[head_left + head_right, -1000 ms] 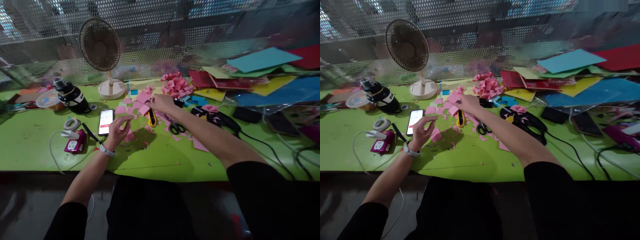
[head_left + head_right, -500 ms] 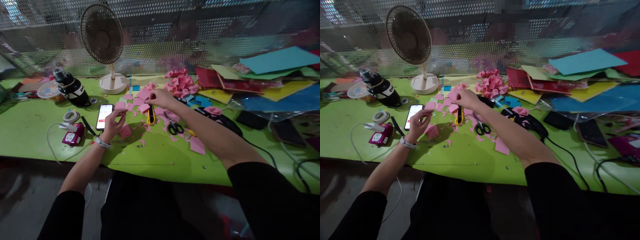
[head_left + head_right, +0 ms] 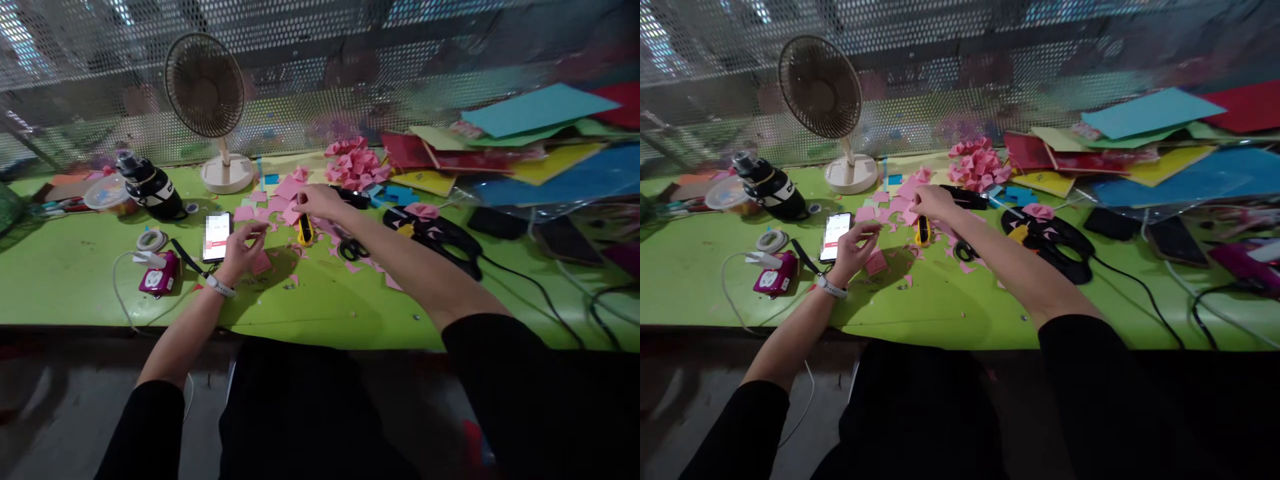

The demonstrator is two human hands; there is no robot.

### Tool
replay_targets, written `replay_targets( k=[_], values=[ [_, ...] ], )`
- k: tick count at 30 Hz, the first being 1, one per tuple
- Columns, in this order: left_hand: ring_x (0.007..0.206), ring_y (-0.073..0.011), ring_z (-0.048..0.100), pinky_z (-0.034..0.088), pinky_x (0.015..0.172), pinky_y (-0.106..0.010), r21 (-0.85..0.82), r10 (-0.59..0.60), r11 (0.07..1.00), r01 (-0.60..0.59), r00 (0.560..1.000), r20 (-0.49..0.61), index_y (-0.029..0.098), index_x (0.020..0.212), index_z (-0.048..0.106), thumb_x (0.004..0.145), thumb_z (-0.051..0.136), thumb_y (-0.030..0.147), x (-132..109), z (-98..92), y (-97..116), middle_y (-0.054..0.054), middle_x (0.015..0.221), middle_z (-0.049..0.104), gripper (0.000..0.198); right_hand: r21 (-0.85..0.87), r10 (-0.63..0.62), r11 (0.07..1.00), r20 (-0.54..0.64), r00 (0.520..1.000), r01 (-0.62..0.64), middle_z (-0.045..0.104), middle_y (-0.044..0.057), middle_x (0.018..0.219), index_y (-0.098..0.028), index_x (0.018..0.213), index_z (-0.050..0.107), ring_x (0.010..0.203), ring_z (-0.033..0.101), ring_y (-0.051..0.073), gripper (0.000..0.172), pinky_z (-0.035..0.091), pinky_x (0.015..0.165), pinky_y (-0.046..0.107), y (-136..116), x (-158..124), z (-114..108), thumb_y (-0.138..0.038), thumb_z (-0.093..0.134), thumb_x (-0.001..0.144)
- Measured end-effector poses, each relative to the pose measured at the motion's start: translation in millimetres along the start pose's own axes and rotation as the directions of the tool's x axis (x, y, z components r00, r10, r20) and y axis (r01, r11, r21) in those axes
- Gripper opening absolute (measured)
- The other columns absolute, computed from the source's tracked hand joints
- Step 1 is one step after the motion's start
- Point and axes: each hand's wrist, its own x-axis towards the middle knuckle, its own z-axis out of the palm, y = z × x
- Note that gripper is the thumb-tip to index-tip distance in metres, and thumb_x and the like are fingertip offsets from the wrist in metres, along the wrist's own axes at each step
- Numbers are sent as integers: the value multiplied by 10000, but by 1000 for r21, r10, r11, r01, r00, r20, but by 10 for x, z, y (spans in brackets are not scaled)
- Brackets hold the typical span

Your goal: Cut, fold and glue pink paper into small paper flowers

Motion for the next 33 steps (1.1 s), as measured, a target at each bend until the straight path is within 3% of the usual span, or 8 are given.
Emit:
replay_targets(
  k=[5, 10, 14, 21, 24, 26, 29, 33],
  values=[
    [1063, -199, 710, 606, 860, -334, -150, -204, 968, 203, 979, 9, 172, 1191, 647, 905, 674, 287, 23, 29, 5, -129, 1166, 730, 310, 194, -111, 976, 50, 993, 99, 689, 39, 808, -174, 788, 630, 733, 604, 165, 189, 433, 672, 278, -52, -101, -224, -333, 721, 836],
    [1088, -216, 699, 591, 902, -363, -135, -247, 960, 246, 969, 9, 151, 1182, 635, 895, 670, 253, 41, 9, -6, -149, 1195, 716, 307, -151, 152, 977, -2, 988, -150, 738, 139, 931, -160, 892, 685, 870, 668, 266, 375, 440, 706, 314, -134, -80, -123, -533, 697, 848],
    [1111, -219, 689, 584, 912, -367, -129, -258, 957, 258, 966, 15, 156, 1193, 624, 890, 666, 224, 34, 1, -12, -147, 1209, 712, 313, -265, 252, 935, 33, 967, -235, 750, 170, 1040, -156, 952, 708, 968, 684, 306, 370, 453, 743, 331, -162, -33, 87, -508, 721, 838],
    [1114, -227, 686, 574, 943, -379, -183, -286, 941, 285, 958, 18, 125, 1205, 624, 882, 701, 232, 46, 5, 2, -173, 1211, 705, 349, 26, 84, 996, -48, 995, -83, 739, 88, 930, -174, 837, 677, 838, 639, 214, 185, 433, 732, 309, -138, -114, 35, -349, 737, 838],
    [1155, -252, 680, 567, 978, -399, -290, -414, 856, 427, 904, 107, 121, 1271, 604, 809, 806, 305, 58, -38, 41, -193, 1265, 684, 536, 236, -98, 968, 51, 994, 84, 680, 39, 785, -177, 766, 627, 729, 582, 169, 268, 421, 698, 302, -231, -295, -153, -402, 768, 798],
    [1125, -266, 702, 594, 906, -385, -349, -490, 749, 563, 825, 281, 131, 1290, 608, 749, 863, 362, 59, -82, 90, -195, 1266, 690, 641, 355, -215, 922, 141, 966, 154, 651, 19, 750, -184, 765, 618, 683, 556, 151, 345, 415, 670, 300, -331, -451, -245, -493, 772, 777],
    [929, -226, 756, 591, 753, -310, -321, -471, 665, 674, 713, 520, 116, 1073, 720, 717, 885, 376, 48, -129, 173, -162, 1069, 763, 470, 409, -309, 888, 196, 931, 208, 654, 21, 759, -190, 772, 630, 658, 553, 147, 420, 409, 643, 296, -431, -670, -286, -586, 768, 737],
    [811, -169, 749, 556, 680, -247, -344, -416, 666, 661, 713, 565, 121, 906, 755, 692, 890, 419, 36, -122, 230, -118, 933, 786, 391, 300, -224, 932, 28, 974, 205, 699, 52, 824, -186, 851, 669, 714, 601, 170, 382, 411, 661, 293, -265, -915, -298, -566, 678, 816]
  ],
)
